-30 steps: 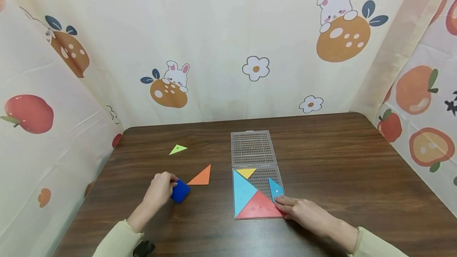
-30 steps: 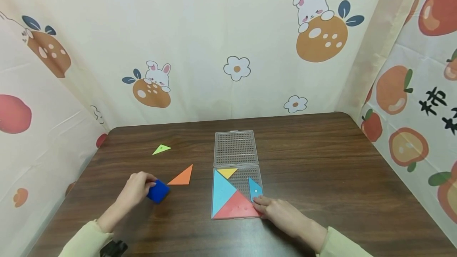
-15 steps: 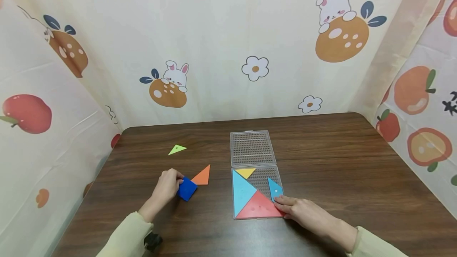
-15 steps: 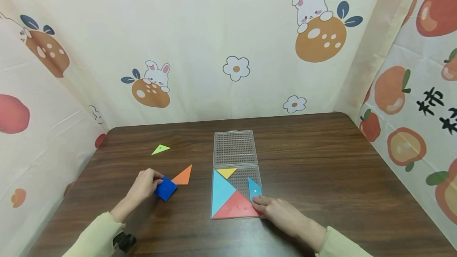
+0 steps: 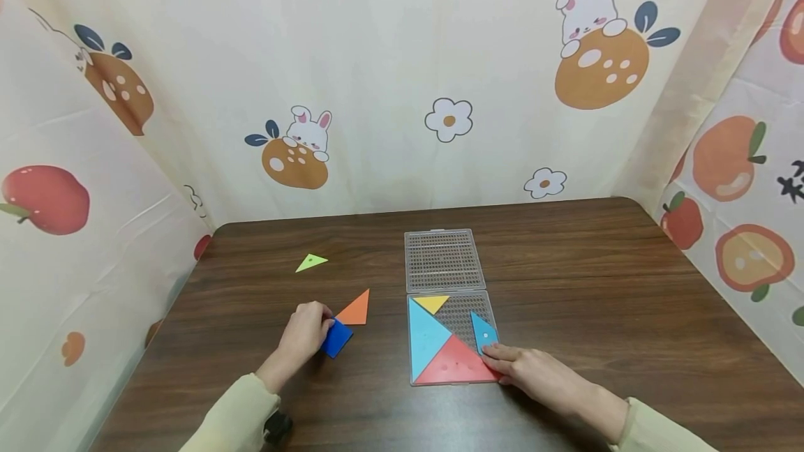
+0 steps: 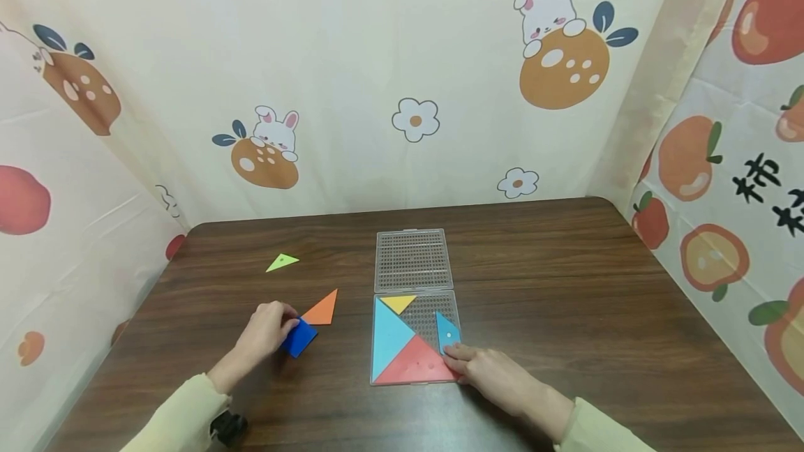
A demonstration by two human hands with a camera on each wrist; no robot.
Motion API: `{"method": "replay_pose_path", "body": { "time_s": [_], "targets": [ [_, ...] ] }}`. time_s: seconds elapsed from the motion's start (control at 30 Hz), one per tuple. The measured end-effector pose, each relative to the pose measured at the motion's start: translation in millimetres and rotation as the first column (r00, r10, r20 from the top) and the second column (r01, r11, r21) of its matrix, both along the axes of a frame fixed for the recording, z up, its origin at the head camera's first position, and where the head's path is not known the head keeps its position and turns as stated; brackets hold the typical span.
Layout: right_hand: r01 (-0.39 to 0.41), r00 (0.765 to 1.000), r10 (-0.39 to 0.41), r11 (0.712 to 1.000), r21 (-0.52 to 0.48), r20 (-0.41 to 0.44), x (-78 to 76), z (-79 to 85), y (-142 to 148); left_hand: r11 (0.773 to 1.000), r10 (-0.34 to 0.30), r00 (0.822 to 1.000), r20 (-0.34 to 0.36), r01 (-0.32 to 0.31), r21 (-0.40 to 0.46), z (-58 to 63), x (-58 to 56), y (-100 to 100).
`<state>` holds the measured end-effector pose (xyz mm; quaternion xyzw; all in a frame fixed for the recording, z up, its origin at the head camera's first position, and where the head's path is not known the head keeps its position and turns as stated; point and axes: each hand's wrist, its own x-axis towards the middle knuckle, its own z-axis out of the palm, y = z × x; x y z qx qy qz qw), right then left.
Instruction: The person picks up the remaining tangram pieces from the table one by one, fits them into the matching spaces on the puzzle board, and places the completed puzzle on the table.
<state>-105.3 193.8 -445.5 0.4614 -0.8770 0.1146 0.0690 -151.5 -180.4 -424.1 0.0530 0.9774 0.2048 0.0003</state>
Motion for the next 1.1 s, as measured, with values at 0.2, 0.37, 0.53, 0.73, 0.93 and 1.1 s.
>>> {"method": "replay_pose_path", "body": {
  "time_s": [0.2,0.37,0.53,0.73,0.93,1.1],
  "targets": [
    [0.001,1.000,-0.001,1.000,-0.003,-0.002,0.2,0.3,0,0.998,-0.009,0.999,-0.053,0.005,-0.070,-3.2,9.5,6],
    [0.000,1.000,0.000,1.000,-0.003,0.009,0.2,0.6,0,0.997,0.002,0.999,-0.038,-0.005,-0.078,-2.7,17.5,12],
    [0.001,1.000,-0.001,1.000,0.000,0.011,0.1,0.2,0,0.995,0.015,0.999,-0.042,-0.019,-0.094,-3.1,22.2,16],
    [0.009,1.000,-0.009,1.000,-0.006,0.010,0.8,0.0,0,0.994,0.009,0.999,-0.054,-0.014,-0.111,-5.6,22.9,18],
    [0.010,1.000,-0.010,1.000,-0.004,0.017,1.0,-0.1,0,0.992,0.012,0.999,-0.050,-0.018,-0.127,-6.9,21.1,18],
    [0.012,0.999,-0.012,1.000,0.002,0.036,0.2,1.2,0,0.992,0.013,0.999,-0.045,-0.018,-0.121,-6.3,19.3,18]
  ]
}}
